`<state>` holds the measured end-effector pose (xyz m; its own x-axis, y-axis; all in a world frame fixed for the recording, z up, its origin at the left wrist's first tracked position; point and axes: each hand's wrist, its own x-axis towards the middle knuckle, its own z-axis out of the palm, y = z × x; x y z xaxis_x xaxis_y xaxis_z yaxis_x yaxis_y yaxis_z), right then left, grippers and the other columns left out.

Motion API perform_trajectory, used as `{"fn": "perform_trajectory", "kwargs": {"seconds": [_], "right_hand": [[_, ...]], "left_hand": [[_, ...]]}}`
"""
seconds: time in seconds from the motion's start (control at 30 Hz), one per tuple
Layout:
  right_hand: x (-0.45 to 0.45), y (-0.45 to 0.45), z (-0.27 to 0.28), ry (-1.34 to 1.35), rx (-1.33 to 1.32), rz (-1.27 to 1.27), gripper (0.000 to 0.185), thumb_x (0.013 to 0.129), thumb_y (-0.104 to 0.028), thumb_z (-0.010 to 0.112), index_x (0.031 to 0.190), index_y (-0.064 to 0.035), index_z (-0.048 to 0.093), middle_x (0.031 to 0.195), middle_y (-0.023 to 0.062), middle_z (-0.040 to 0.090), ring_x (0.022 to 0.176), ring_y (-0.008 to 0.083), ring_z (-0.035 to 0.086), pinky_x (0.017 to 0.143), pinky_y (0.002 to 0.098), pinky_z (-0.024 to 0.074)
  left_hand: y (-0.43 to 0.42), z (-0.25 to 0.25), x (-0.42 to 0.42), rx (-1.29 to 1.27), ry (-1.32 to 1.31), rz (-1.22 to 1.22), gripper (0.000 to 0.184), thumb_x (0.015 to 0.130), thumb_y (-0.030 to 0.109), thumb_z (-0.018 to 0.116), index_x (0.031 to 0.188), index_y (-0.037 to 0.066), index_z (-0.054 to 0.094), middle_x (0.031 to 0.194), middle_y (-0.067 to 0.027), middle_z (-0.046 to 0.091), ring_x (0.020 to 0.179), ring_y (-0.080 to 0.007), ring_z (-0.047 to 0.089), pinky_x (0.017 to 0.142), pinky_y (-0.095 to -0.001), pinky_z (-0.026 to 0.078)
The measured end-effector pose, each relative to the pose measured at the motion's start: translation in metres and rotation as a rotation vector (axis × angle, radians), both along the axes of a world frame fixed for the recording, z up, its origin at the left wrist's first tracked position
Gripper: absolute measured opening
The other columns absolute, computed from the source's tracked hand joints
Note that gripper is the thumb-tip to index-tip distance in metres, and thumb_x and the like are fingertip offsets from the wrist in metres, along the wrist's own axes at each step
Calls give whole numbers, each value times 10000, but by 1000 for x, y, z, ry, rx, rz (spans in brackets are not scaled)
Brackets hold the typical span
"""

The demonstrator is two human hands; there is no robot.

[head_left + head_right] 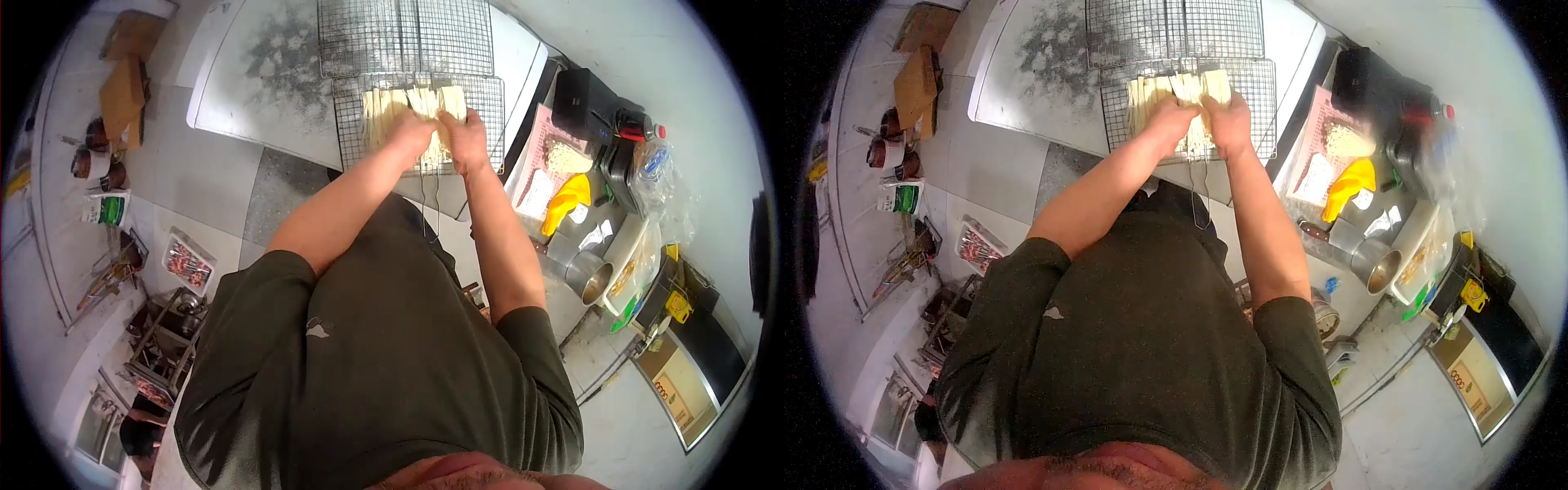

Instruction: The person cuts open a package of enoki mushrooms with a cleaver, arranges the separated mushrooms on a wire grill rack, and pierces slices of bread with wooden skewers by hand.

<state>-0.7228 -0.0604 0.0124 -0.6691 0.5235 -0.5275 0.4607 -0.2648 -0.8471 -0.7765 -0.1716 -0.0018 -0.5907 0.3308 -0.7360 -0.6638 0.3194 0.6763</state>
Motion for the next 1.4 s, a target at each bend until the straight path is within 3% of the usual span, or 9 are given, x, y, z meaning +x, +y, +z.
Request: {"fn": "perform_trajectory", "kwargs": {"seconds": [0.17,0.27,0.37,0.47,0.67,0.8,1.13,1.23,1.4], "right_hand": [[-1,1,15,-82,88,-6,347,838,-141,684,1086,63,555,917,139,655,728,171,625,591,296,507],[-1,4,15,-64,37,-1,342,843,-124,674,1097,71,556,941,143,646,777,187,629,628,313,514],[-4,1,35,-58,-34,-26,335,847,-113,660,1107,73,558,943,144,647,788,195,634,643,319,519],[0,9,10,-30,-65,-43,333,844,-106,653,1110,74,563,949,145,647,792,200,638,655,321,524],[7,19,-2,-4,-134,-33,271,842,-102,624,1058,54,577,844,99,644,673,164,614,577,296,509],[9,24,9,-37,-138,-29,249,868,-110,606,1063,35,555,814,90,637,650,159,611,551,291,511],[26,32,12,43,-293,9,204,935,-132,577,1084,-6,521,830,86,639,683,164,629,593,289,546],[30,34,16,118,-401,1,212,932,-137,579,1092,-6,531,837,86,637,689,168,629,598,292,542],[38,38,14,213,-607,-31,301,937,-185,573,1176,-6,541,972,87,641,829,188,645,706,319,545]], "left_hand": [[2,4,1,270,-28,72,308,869,184,614,1074,-45,604,964,-132,635,823,-201,599,686,-347,477],[-7,37,-1,117,-137,2,307,875,181,613,1082,-45,604,960,-128,638,839,-209,602,701,-361,479],[-22,48,5,139,-7,32,314,885,194,617,1085,-47,602,1016,-154,640,910,-231,616,769,-363,493],[-30,27,11,-71,458,19,380,881,217,634,1161,-35,576,1101,-179,624,1019,-267,610,861,-352,487],[-40,27,7,-207,1236,-792,693,767,293,751,1353,57,466,1444,-172,380,1364,-337,319,1120,-470,260],[-35,22,-2,-341,1239,-977,872,730,384,759,1440,88,348,1543,-160,192,1443,-333,134,1168,-532,93],[-37,17,-10,-360,1276,-1082,873,755,457,720,1459,121,327,1551,-143,174,1446,-337,110,1164,-560,47],[-38,20,-5,-261,1435,-891,700,762,362,722,1357,96,468,1499,-142,293,1396,-346,243,1127,-549,199],[-8,29,15,-17,925,-518,430,868,280,642,1206,20,585,1226,-168,565,1115,-310,554,935,-391,447]]}}
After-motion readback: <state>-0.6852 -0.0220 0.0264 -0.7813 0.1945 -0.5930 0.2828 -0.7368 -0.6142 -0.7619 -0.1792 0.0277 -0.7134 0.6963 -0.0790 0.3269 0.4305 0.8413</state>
